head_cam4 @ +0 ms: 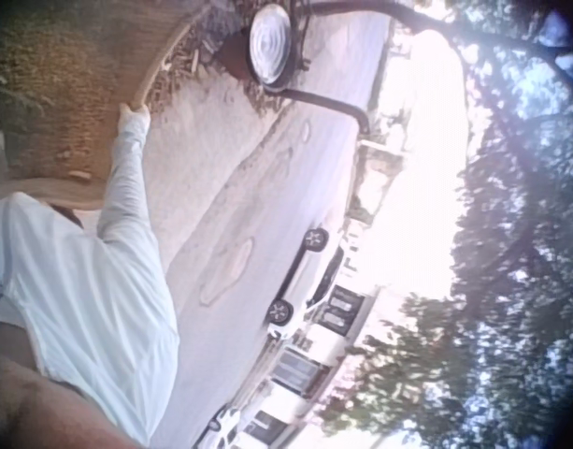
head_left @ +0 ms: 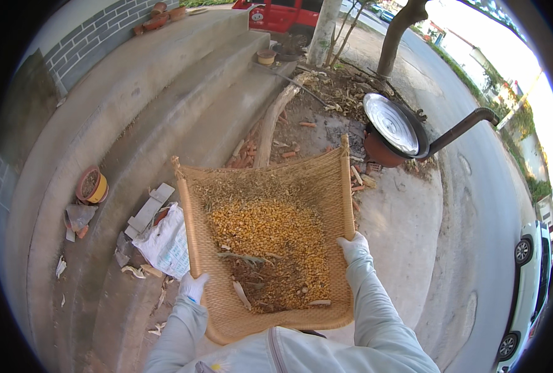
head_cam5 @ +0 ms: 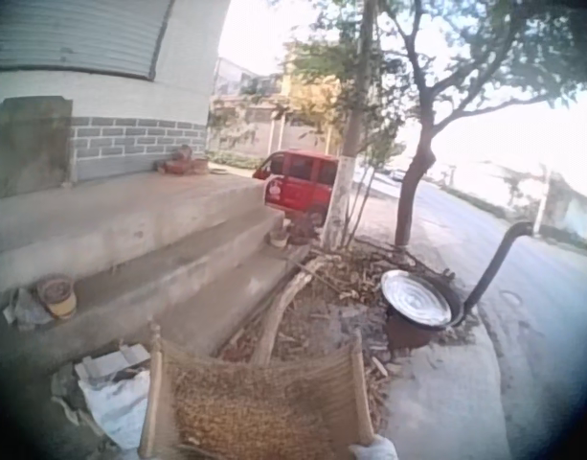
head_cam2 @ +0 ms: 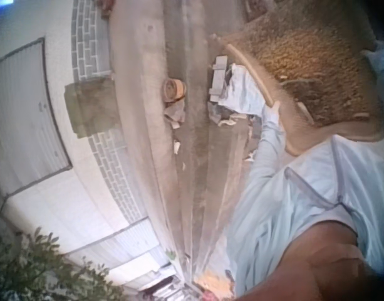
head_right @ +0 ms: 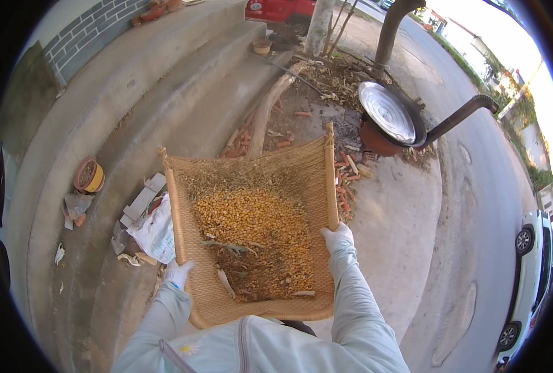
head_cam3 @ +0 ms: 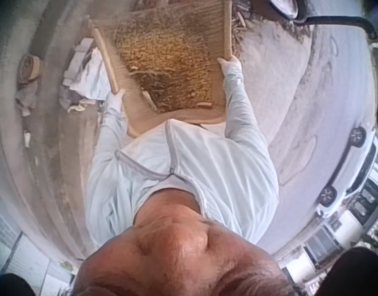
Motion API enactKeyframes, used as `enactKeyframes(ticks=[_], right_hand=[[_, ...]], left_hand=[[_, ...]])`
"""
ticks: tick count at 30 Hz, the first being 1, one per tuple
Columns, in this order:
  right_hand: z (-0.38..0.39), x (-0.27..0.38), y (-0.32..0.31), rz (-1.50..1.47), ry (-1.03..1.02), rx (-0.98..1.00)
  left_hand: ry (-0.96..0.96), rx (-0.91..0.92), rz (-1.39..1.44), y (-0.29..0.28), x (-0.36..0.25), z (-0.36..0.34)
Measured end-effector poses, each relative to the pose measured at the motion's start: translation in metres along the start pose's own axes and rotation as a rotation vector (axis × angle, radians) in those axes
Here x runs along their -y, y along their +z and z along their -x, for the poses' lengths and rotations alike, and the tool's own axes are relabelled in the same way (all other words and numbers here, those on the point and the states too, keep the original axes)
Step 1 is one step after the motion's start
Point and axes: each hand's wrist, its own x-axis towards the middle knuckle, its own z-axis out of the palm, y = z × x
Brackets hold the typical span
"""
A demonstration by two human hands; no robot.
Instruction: The person scoops corn kernels from a pile on the street into a woven winnowing tray using a green dustpan. They then repeatedly toss and shake the tray to separate lighter chaff from the kernels, occasionally picking out debris by hand. The cleaned kernels remain in the tray as the person continues the process.
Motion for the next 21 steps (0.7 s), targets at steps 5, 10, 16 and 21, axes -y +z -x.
enactKeyframes(ticks=[5,10,16,21], right_hand=[[0.010,0.016,-0.015,-0.031,-0.082,-0.105],[0.067,0.102,-0.066,-0.185,-0.236,-0.175],[-0.024,0.054,0.001,0.186,-0.079,-0.133],[0.022,0.009,-0.002,0.087,0.014,-0.026]], left_hand=[[-0.008,-0.121,0.046,0.022,-0.009,-0.015],[-0.038,-0.082,0.107,0.004,0.003,-0.030],[-0.232,-0.071,0.111,0.038,-0.011,-0.068],[-0.214,-0.057,-0.259,0.021,0.030,-0.017]])
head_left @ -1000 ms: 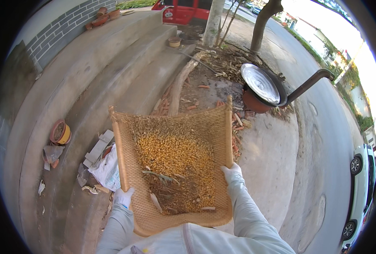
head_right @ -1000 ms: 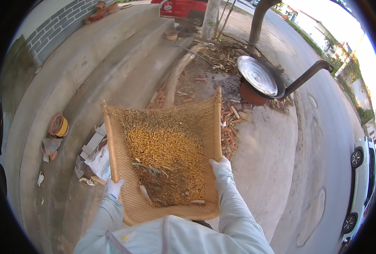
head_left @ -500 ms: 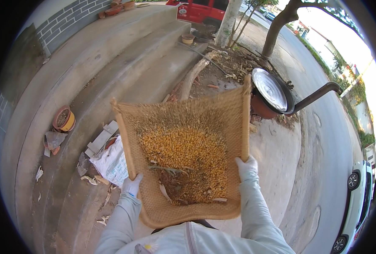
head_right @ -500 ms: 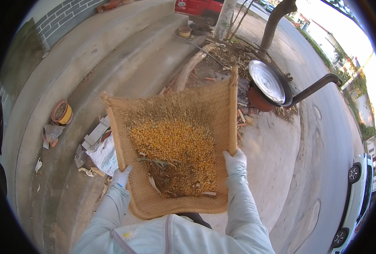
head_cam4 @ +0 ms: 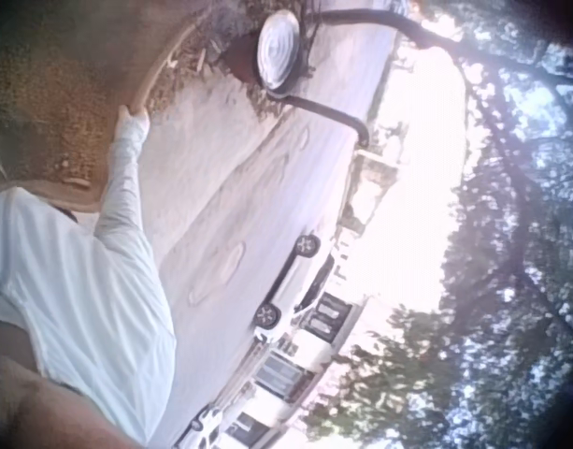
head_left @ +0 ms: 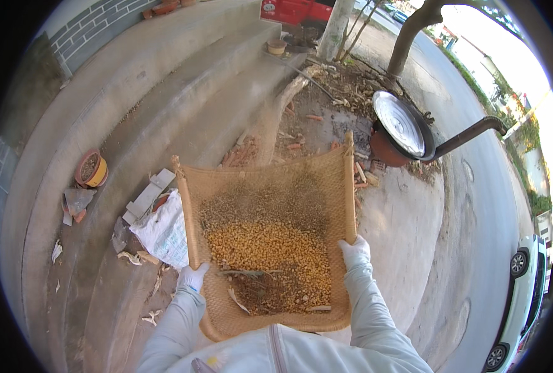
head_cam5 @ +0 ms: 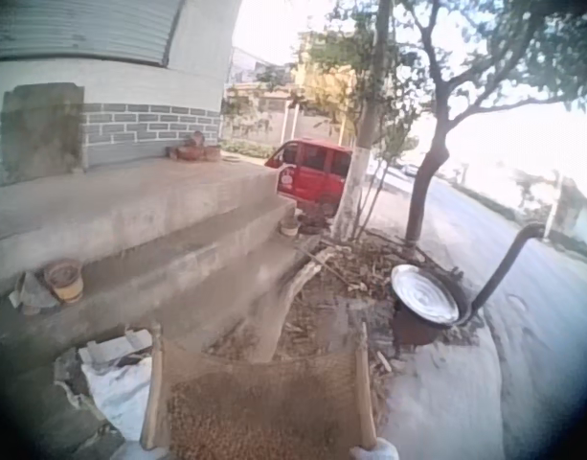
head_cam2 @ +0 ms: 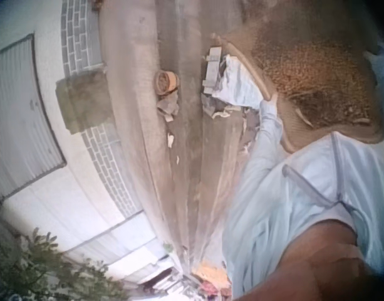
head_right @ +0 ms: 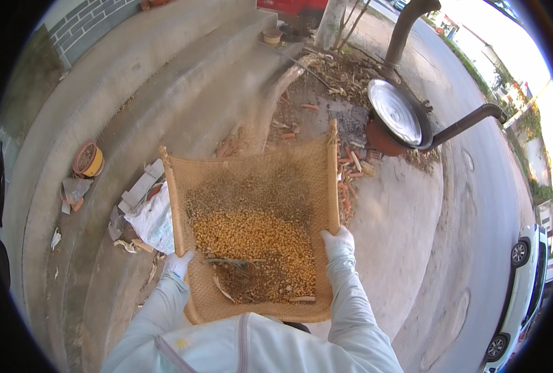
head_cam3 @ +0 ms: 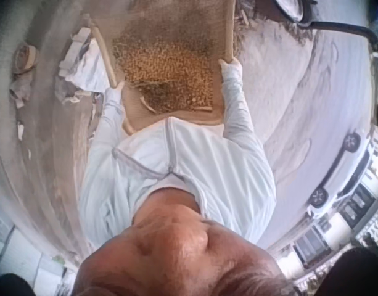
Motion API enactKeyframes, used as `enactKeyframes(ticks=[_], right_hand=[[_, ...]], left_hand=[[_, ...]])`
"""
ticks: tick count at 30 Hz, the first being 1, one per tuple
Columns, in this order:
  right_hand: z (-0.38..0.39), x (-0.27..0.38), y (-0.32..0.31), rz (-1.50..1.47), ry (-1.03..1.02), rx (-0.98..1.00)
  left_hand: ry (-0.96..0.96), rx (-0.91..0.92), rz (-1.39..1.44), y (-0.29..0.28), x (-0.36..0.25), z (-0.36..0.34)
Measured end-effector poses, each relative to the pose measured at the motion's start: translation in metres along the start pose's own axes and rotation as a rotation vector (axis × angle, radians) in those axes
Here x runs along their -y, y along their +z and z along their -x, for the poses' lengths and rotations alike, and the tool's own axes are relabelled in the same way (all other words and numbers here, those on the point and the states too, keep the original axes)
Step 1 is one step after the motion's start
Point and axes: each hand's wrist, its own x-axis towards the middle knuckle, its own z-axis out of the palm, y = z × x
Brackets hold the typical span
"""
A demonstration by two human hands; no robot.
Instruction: The person scoops corn kernels from a pile on the street into a woven winnowing tray using a green dustpan. They then repeatedly toss and shake the tray to separate lighter chaff from the kernels, occasionally picking out debris by hand. The cleaned kernels remain in the tray as the person continues the process.
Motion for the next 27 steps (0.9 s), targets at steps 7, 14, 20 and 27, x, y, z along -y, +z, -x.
enactKeyframes(ticks=[7,14,20,27], right_hand=[[0.039,0.086,-0.107,-0.204,-0.218,-0.193],[-0.032,-0.035,-0.001,0.075,-0.125,-0.126],[0.011,-0.010,-0.028,0.036,0.069,-0.034],[0.027,0.081,-0.089,-0.186,-0.217,-0.208]], left_hand=[[0.068,0.069,0.347,-0.018,-0.074,0.035],[0.084,0.020,-0.081,0.028,-0.002,-0.032],[-0.011,0.120,-0.026,0.003,-0.041,0.017],[0.086,0.108,0.270,-0.004,-0.068,0.002]])
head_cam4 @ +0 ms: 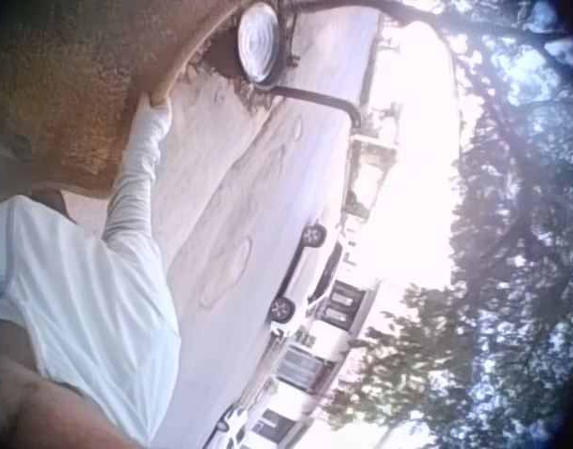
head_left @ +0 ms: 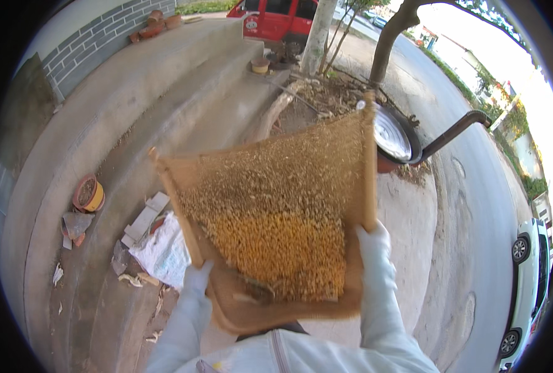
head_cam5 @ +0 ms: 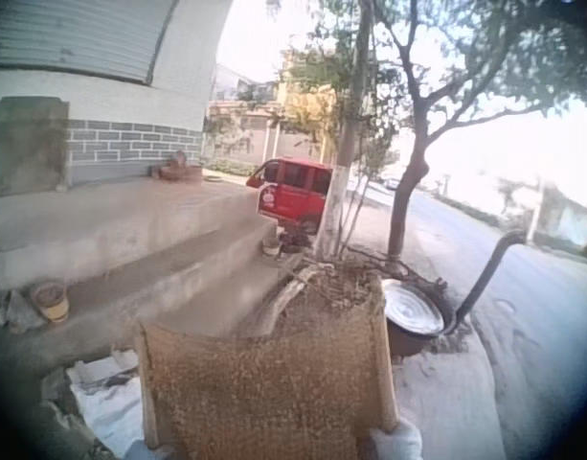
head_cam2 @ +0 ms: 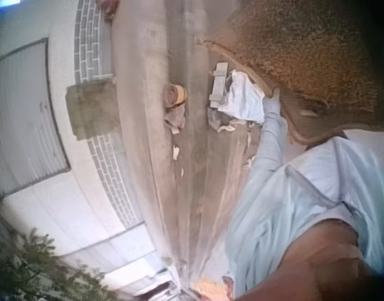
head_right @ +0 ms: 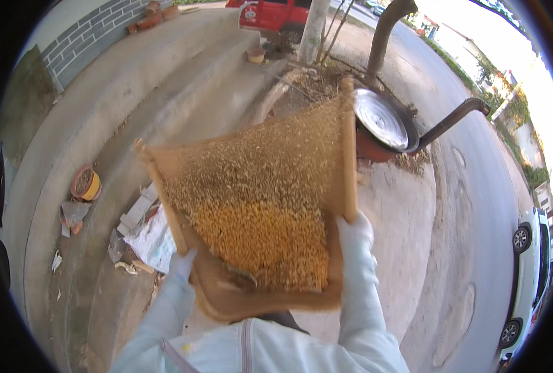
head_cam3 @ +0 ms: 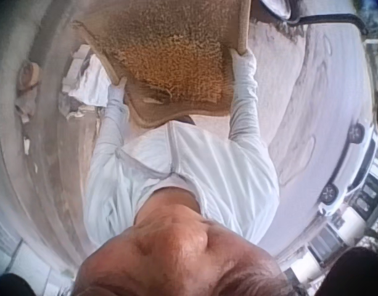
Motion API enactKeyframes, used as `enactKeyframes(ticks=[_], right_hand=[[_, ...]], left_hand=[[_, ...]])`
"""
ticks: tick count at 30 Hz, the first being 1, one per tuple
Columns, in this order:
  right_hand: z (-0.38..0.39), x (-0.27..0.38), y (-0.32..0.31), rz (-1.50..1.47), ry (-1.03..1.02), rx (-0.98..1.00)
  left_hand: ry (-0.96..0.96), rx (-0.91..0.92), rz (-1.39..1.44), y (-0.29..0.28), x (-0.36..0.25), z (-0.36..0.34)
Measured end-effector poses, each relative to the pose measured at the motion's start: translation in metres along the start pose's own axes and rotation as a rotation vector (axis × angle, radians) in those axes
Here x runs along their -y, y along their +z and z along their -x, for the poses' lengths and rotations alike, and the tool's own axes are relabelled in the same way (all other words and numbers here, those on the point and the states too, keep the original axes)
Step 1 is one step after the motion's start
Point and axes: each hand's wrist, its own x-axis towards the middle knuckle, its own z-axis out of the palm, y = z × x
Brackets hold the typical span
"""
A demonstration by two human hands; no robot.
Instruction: The person scoops corn kernels from a pile on the street into a woven winnowing tray using a green dustpan. They then repeatedly toss and shake the tray to separate lighter chaff from the kernels, occasionally picking out debris by hand. The cleaned kernels remain in the tray as the person continues the process.
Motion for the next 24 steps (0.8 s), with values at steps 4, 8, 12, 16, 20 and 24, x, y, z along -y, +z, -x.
enactKeyframes(ticks=[4,8,12,16,20,24], right_hand=[[-0.026,-0.105,0.062,0.163,0.066,0.067],[0.014,-0.143,0.053,0.337,0.327,0.197],[0.019,-0.106,0.039,0.190,0.242,0.108],[0.008,-0.016,-0.004,0.062,0.136,0.006],[-0.023,-0.074,0.042,0.134,0.236,0.103],[0.019,-0.143,0.062,0.239,0.238,0.154]], left_hand=[[-0.039,-0.060,-0.110,0.023,0.062,-0.044],[-0.056,0.050,-0.293,0.010,0.062,-0.009],[-0.015,-0.024,-0.324,0.007,0.029,0.009],[0.027,0.010,0.032,-0.003,-0.003,-0.001],[-0.072,-0.011,-0.164,0.023,0.027,-0.006],[-0.015,0.014,-0.312,0.002,0.074,-0.021]])
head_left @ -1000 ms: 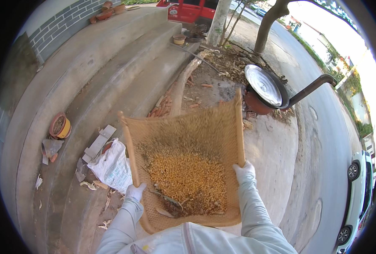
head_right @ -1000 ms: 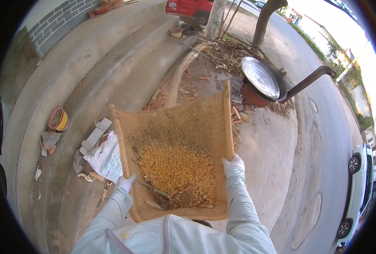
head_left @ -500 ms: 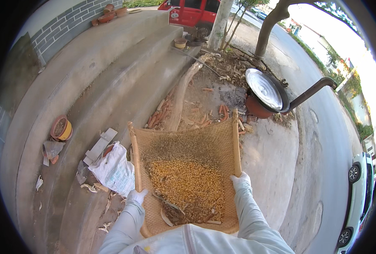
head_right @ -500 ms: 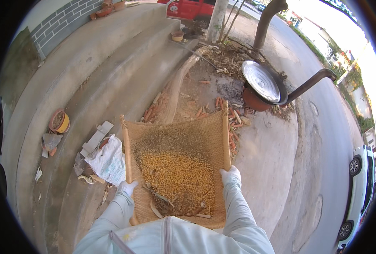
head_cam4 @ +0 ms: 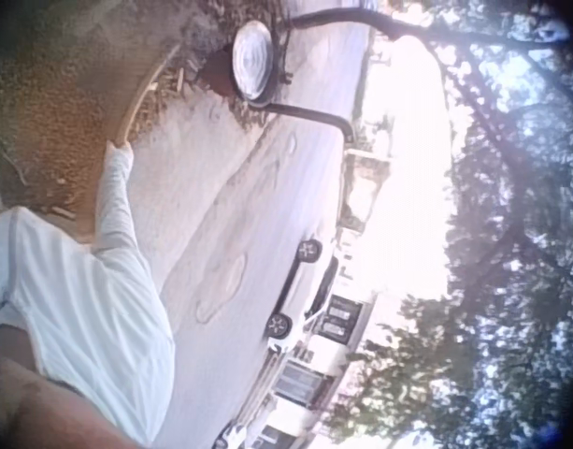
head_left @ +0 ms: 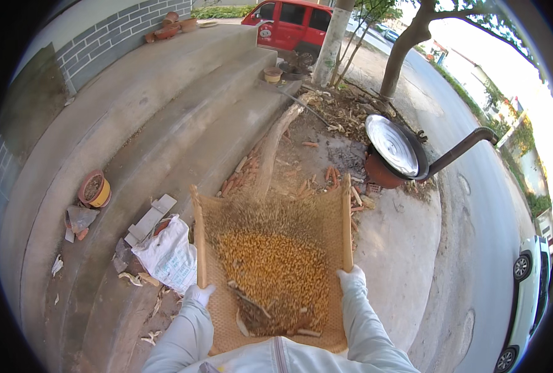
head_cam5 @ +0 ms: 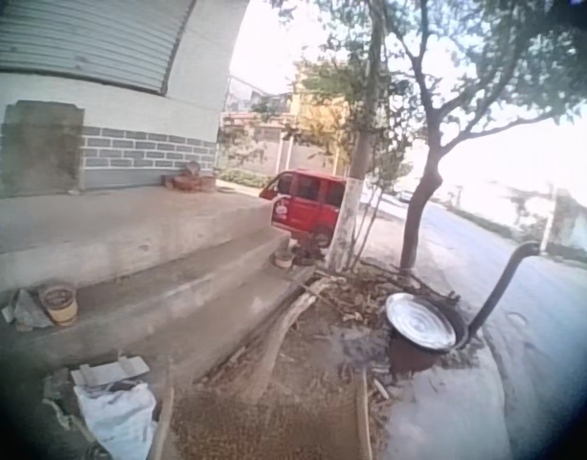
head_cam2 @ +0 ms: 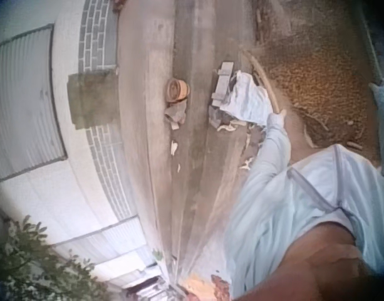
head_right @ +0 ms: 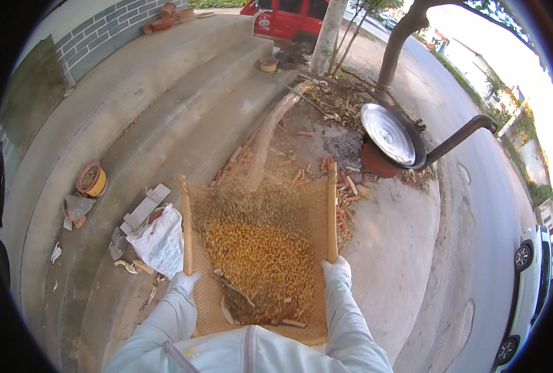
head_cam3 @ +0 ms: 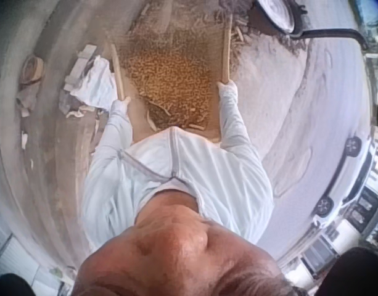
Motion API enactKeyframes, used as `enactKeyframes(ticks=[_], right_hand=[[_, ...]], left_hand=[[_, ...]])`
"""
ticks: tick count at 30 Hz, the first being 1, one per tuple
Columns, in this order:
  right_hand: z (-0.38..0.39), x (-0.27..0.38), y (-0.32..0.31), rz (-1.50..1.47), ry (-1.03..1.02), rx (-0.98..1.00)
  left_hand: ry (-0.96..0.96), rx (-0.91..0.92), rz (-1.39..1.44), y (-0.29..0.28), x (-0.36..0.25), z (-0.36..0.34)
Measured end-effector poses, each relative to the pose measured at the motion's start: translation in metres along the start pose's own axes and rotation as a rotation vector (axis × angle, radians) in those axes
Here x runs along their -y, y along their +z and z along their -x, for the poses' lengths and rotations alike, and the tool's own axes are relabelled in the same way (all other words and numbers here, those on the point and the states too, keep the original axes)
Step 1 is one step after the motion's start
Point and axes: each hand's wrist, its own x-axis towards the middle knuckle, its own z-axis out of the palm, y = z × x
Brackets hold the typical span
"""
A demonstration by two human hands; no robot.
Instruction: The person scoops corn kernels from a pile on the street into a woven winnowing tray using a green dustpan. They then repeatedly toss and shake the tray to separate lighter chaff from the kernels, occasionally picking out debris by hand. The cleaned kernels remain in the tray as the person continues the process.
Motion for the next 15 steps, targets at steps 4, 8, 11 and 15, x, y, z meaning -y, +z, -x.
enactKeyframes(ticks=[4,8,11,15], right_hand=[[0.020,0.011,-0.008,-0.043,0.086,0.008],[0.019,0.033,-0.040,-0.351,-0.067,-0.104],[0.046,0.111,-0.071,-0.373,-0.049,-0.034],[-0.014,0.026,0.010,-0.275,-0.009,0.019]], left_hand=[[-0.063,0.010,0.084,-0.015,-0.040,0.036],[0.117,-0.067,0.196,-0.026,-0.032,0.025],[-0.001,-0.077,0.213,-0.039,-0.053,0.015],[-0.043,-0.075,0.014,-0.009,-0.037,-0.003]])
